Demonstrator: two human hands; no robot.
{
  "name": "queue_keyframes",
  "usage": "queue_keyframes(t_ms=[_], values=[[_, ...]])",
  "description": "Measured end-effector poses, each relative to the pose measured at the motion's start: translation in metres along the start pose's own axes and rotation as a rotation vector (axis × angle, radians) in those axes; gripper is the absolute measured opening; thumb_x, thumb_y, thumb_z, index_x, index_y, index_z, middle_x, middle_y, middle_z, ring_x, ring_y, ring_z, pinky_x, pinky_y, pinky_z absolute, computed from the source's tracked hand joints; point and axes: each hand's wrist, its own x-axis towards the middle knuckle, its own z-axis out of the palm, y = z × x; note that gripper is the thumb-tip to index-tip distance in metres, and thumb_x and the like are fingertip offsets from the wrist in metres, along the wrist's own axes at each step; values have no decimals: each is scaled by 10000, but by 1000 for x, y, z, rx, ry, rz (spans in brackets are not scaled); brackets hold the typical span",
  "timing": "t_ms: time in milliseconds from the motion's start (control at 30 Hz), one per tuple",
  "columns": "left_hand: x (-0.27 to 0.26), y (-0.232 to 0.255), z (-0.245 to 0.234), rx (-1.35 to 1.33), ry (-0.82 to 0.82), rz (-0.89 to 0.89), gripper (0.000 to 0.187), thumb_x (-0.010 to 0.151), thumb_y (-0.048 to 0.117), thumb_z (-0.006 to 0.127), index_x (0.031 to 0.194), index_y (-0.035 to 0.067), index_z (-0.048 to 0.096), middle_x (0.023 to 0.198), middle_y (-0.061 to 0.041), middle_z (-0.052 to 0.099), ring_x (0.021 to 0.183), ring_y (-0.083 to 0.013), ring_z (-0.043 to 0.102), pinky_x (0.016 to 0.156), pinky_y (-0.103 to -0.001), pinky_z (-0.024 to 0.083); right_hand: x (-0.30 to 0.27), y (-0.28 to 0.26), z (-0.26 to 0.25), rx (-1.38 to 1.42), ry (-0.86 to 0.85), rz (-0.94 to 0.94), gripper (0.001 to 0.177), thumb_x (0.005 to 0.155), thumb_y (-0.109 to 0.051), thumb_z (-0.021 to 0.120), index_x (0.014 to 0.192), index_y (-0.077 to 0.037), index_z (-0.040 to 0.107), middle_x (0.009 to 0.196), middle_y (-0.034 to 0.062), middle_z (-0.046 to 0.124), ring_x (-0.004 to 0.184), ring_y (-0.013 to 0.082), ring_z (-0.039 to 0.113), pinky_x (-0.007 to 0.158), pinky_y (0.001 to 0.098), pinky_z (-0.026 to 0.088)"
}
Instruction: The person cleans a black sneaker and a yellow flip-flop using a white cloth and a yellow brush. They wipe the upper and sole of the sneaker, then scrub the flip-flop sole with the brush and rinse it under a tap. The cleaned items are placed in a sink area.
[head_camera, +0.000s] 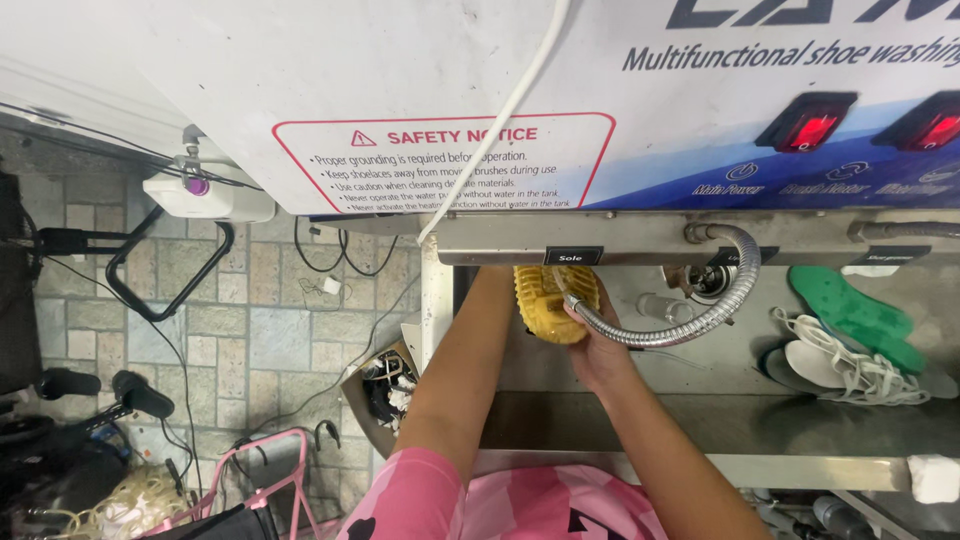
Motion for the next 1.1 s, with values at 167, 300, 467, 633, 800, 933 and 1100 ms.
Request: queue_keyframes(t_ms=[167,300,467,633,800,933,1100], values=[[-11,-11,15,-16,-3,-25,518,1109,453,448,1333,0,561,1280,-192,621,1136,-306,644,982,-450,567,-18,8,-12,8,-65,-38,905,731,-66,708,1559,-113,345,1414,96,568,1300,270,571,1080,437,493],[-48,-31,43,-54,-4,-46,514,1108,446,463,1324,-6,578,1277,-197,626,1133,-309,646,976,-453,569,-42,24,-59,-27,-89,22,975,698,-13,713,1575,-78,291,1416,135,549,1288,290,561,1076,451,479],[-113,-50,98,-47,75,-95,599,1048,519,476,1278,-15,618,1217,-205,662,1074,-324,663,919,-458,572,-65,24,-92,-106,-115,70,1097,601,-71,719,1594,-25,256,1445,194,533,1304,330,563,1071,471,475],[-148,-60,130,-94,-10,-41,612,1081,529,443,1311,-15,606,1240,-215,655,1103,-350,660,958,-481,570,-80,7,-85,-86,-171,107,1147,592,-169,743,1610,-28,233,1494,211,497,1345,344,533,1100,464,447],[-182,-62,167,-34,61,-75,784,991,625,432,1400,-33,550,1346,-243,612,1198,-381,627,1025,-507,524,-91,-10,-92,-113,-140,196,1135,609,-235,747,1608,-45,244,1477,235,498,1322,361,548,1078,479,459],[-207,-63,191,32,207,0,771,994,606,444,1479,10,495,1404,-226,598,1259,-382,608,1086,-510,488,-91,-20,-92,-127,-210,225,1095,655,-278,739,1603,-23,256,1471,244,502,1306,360,561,1064,479,465],[-234,-65,208,78,-10,174,714,953,415,535,1580,94,416,1414,-189,593,1274,-348,601,1098,-498,489,-88,-10,-94,-113,-190,290,945,743,-342,669,1559,-19,318,1432,231,544,1257,340,598,1025,460,490]])
